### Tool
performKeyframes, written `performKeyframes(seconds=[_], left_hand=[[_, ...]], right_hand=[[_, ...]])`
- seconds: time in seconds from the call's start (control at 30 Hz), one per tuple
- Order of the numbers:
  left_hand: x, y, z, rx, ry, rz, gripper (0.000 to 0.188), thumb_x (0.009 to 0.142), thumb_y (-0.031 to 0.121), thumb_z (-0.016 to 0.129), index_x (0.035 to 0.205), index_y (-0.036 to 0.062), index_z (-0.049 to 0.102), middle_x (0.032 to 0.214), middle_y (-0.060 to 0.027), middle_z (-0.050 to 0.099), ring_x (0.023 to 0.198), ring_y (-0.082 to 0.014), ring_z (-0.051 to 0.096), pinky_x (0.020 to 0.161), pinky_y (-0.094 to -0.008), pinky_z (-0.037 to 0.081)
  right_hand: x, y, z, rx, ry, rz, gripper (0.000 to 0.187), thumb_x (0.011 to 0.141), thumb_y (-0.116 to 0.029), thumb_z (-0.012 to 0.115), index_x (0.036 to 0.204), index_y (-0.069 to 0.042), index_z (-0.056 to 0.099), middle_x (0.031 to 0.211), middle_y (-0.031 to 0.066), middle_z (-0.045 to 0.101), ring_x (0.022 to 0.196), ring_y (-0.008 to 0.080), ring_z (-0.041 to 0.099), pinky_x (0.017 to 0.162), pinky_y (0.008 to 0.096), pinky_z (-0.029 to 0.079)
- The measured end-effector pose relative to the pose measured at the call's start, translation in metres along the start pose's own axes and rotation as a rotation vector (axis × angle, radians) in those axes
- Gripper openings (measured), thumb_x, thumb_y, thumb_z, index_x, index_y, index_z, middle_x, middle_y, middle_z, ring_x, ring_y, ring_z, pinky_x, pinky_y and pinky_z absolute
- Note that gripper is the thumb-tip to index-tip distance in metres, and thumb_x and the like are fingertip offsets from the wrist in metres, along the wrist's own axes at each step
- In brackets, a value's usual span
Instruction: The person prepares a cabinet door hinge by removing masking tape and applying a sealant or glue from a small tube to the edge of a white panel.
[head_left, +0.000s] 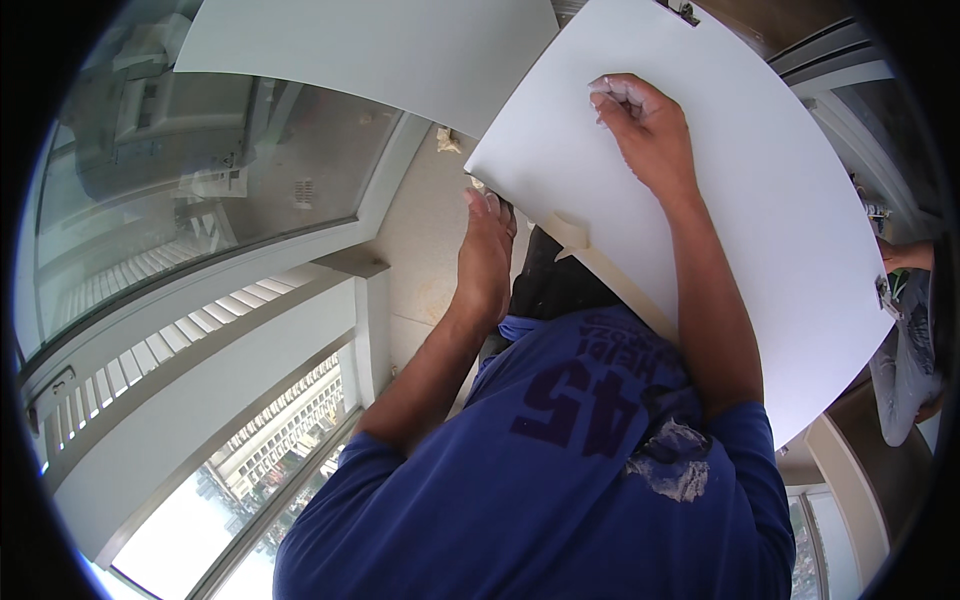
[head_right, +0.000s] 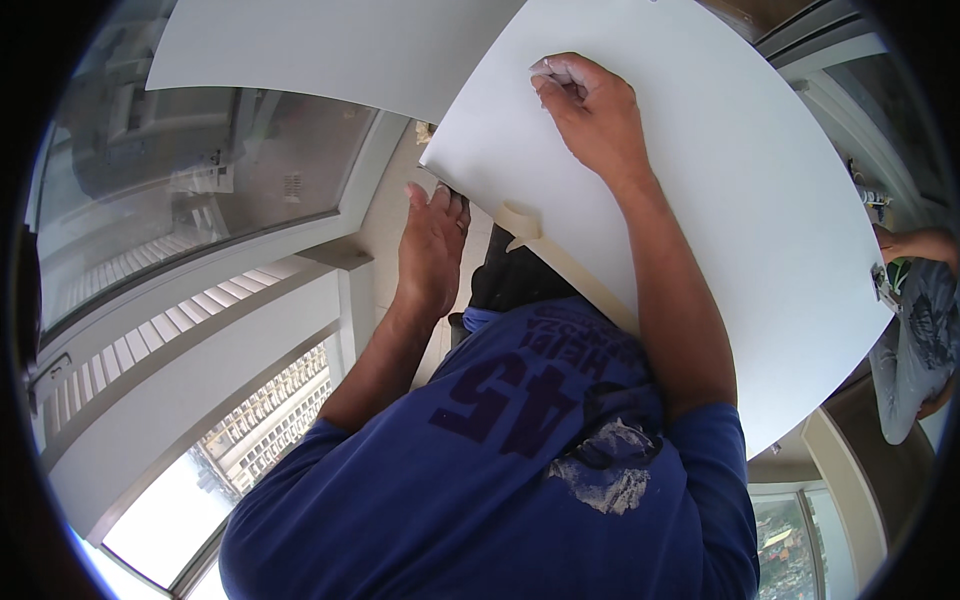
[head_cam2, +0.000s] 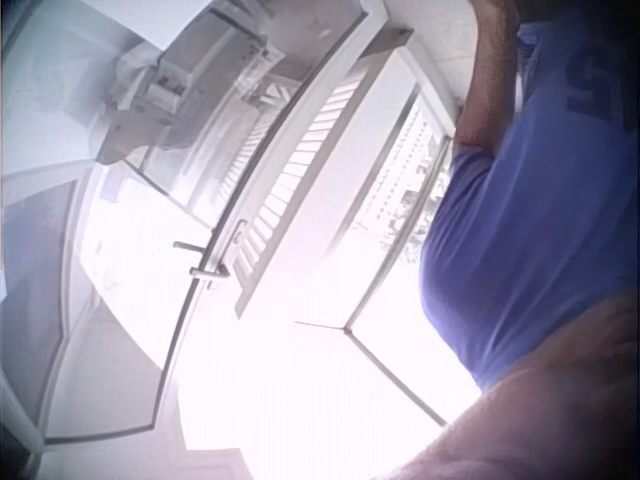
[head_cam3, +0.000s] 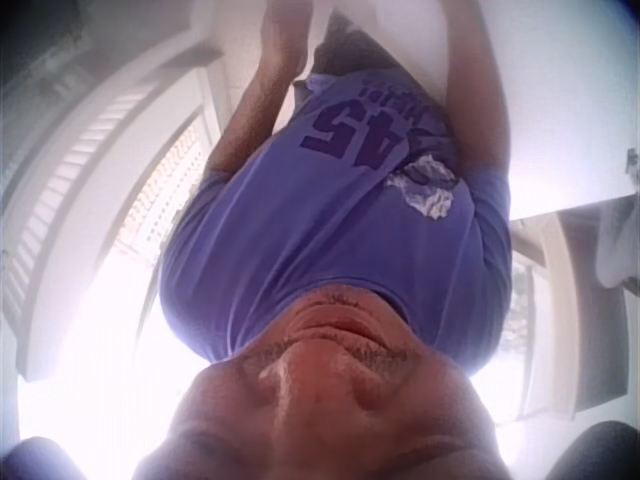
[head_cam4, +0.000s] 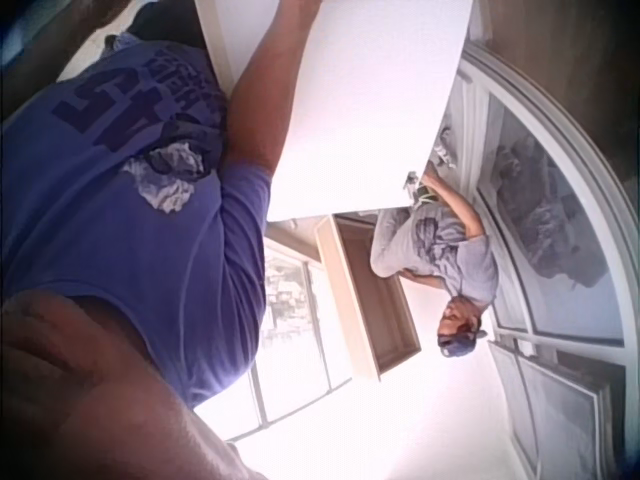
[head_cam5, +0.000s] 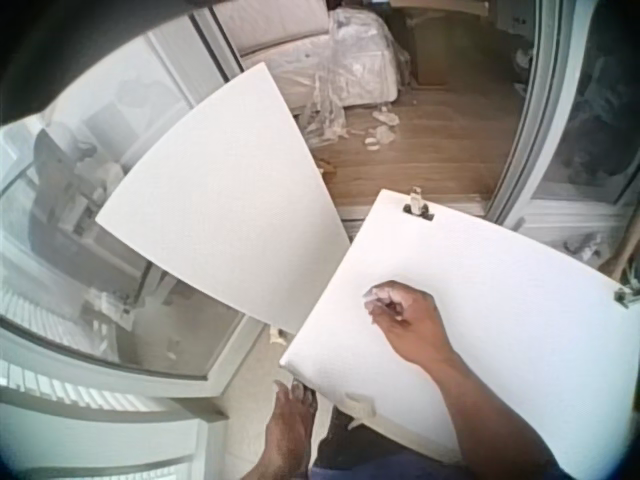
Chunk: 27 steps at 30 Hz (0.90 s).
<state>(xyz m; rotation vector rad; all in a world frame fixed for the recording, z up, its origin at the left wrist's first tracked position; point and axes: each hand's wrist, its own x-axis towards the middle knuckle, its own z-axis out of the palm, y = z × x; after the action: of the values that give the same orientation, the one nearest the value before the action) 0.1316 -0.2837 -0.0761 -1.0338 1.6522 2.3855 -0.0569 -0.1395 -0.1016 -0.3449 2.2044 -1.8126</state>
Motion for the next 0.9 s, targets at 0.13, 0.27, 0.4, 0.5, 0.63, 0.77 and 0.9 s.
performKeyframes(seconds=[0.13,0.27,0.4,0.5,0.63,0.77,0.9], left_hand=[[0.018,0.009,-0.014,0.084,-0.015,0.023,0.095,0.108,0.063,0.008,0.157,-0.0172,-0.001,0.170,-0.0306,0.005,0.160,-0.0359,0.005,0.130,-0.0412,0.004],[-0.028,-0.007,0.021,0.048,-0.109,-0.175,0.096,0.107,0.066,0.007,0.158,-0.0145,-0.004,0.171,-0.0293,-0.001,0.160,-0.0355,0.001,0.130,-0.0421,0.004],[0.002,0.002,0.004,0.078,-0.015,-0.018,0.099,0.106,0.068,0.009,0.158,-0.0153,0.000,0.170,-0.0298,0.002,0.160,-0.0364,0.005,0.130,-0.0427,0.004],[0.021,0.021,-0.013,0.111,-0.097,0.072,0.101,0.105,0.070,0.006,0.158,-0.0169,0.004,0.170,-0.0310,0.007,0.160,-0.0370,0.007,0.130,-0.0426,0.004],[-0.011,0.010,0.006,0.027,-0.130,-0.139,0.101,0.105,0.069,0.005,0.156,-0.0180,-0.004,0.169,-0.0326,0.003,0.160,-0.0378,0.006,0.130,-0.0428,0.005],[0.003,0.015,0.003,0.044,-0.111,-0.100,0.103,0.105,0.070,0.007,0.156,-0.0182,-0.004,0.168,-0.0351,0.002,0.159,-0.0396,0.005,0.130,-0.0435,0.005],[0.015,0.022,-0.006,0.104,-0.120,-0.033,0.101,0.106,0.069,0.009,0.156,-0.0175,-0.004,0.169,-0.0335,0.000,0.159,-0.0401,0.005,0.130,-0.0439,0.005]], right_hand=[[-0.001,-0.003,-0.002,-0.016,-0.005,0.007,0.020,0.097,-0.015,0.071,0.112,-0.003,0.075,0.097,0.0067,0.077,0.084,0.0138,0.072,0.082,0.0285,0.058],[0.000,0.006,-0.003,0.001,-0.010,-0.013,0.021,0.097,-0.016,0.071,0.113,-0.003,0.075,0.097,0.0071,0.077,0.086,0.0143,0.072,0.083,0.0291,0.058],[-0.003,-0.001,-0.007,-0.044,0.008,0.005,0.021,0.097,-0.016,0.071,0.113,-0.003,0.075,0.098,0.0071,0.078,0.087,0.0146,0.072,0.084,0.0292,0.058],[-0.003,-0.001,-0.008,-0.023,0.011,0.007,0.021,0.097,-0.016,0.071,0.112,-0.002,0.075,0.099,0.0071,0.078,0.087,0.0148,0.073,0.084,0.0293,0.058],[-0.003,0.004,-0.005,-0.007,0.005,-0.013,0.020,0.097,-0.016,0.071,0.112,-0.002,0.074,0.098,0.0070,0.078,0.087,0.0145,0.072,0.084,0.0291,0.057],[-0.004,-0.001,-0.009,-0.032,0.014,0.009,0.020,0.097,-0.015,0.071,0.112,-0.003,0.074,0.098,0.0071,0.078,0.086,0.0142,0.072,0.083,0.0288,0.057],[-0.002,0.006,-0.006,0.031,-0.010,-0.021,0.020,0.097,-0.016,0.070,0.112,-0.003,0.074,0.098,0.0068,0.078,0.086,0.0141,0.071,0.083,0.0290,0.057]])
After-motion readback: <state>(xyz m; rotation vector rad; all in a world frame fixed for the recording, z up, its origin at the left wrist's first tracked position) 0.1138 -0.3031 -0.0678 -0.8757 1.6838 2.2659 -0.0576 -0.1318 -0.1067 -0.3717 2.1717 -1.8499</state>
